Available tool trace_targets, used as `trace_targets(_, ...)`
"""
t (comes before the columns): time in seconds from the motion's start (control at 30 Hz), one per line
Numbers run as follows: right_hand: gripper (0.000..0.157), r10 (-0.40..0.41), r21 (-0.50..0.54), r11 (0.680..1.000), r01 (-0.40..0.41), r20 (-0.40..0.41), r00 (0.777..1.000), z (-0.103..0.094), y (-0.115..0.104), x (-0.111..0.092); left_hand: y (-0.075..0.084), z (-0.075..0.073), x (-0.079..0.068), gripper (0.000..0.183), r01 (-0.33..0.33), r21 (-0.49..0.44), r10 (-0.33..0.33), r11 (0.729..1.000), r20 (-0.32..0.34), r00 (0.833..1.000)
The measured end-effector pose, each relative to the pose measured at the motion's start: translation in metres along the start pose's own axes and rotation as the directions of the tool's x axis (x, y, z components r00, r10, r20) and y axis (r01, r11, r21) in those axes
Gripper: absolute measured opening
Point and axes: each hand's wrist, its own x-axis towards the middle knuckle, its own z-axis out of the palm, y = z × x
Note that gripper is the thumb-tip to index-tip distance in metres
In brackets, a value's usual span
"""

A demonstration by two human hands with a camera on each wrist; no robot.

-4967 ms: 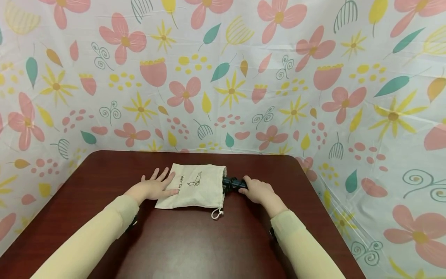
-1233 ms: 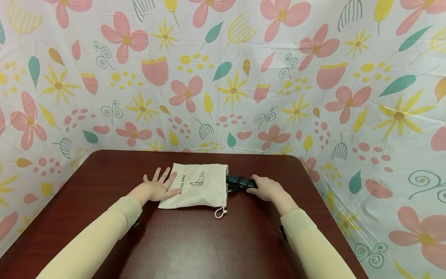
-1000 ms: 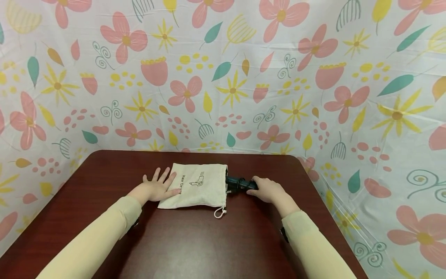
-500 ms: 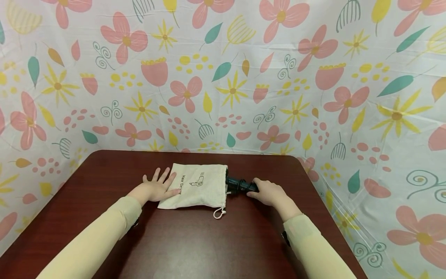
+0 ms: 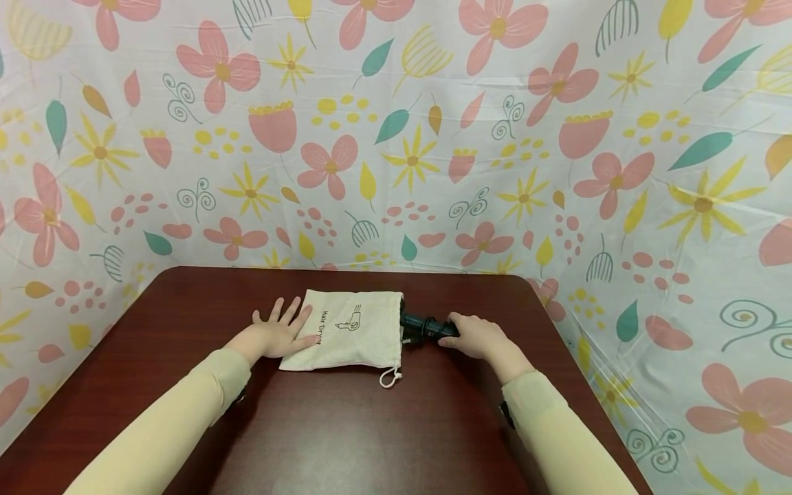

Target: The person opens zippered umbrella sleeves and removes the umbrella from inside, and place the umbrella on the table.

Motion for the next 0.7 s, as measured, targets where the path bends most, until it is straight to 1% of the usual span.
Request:
trace_targets(0.33,0.05,-0.003,0.013,1.0,0.003,0.011,1.0,-0.003,0.007,0.01,-0.001,0.002,0.001,0.091,-0.001,0.002,0.001,1.0,-0.007,1.0)
trace_targets(0.47,0.051,-0.004,0.012,1.0,0.004,0.018,1.0,-0.004,0.009,0.014,-0.001,0.002,0.002,0.09,0.0,0.003,0.0,1.0,-0.014,1.0)
trace_targets(0.7,0.055,-0.01,0.022,1.0,0.009,0.041,0.999,-0.005,0.012,0.019,-0.001,0.003,0.003,0.091,-0.003,-0.009,0.003,1.0,-0.004,1.0)
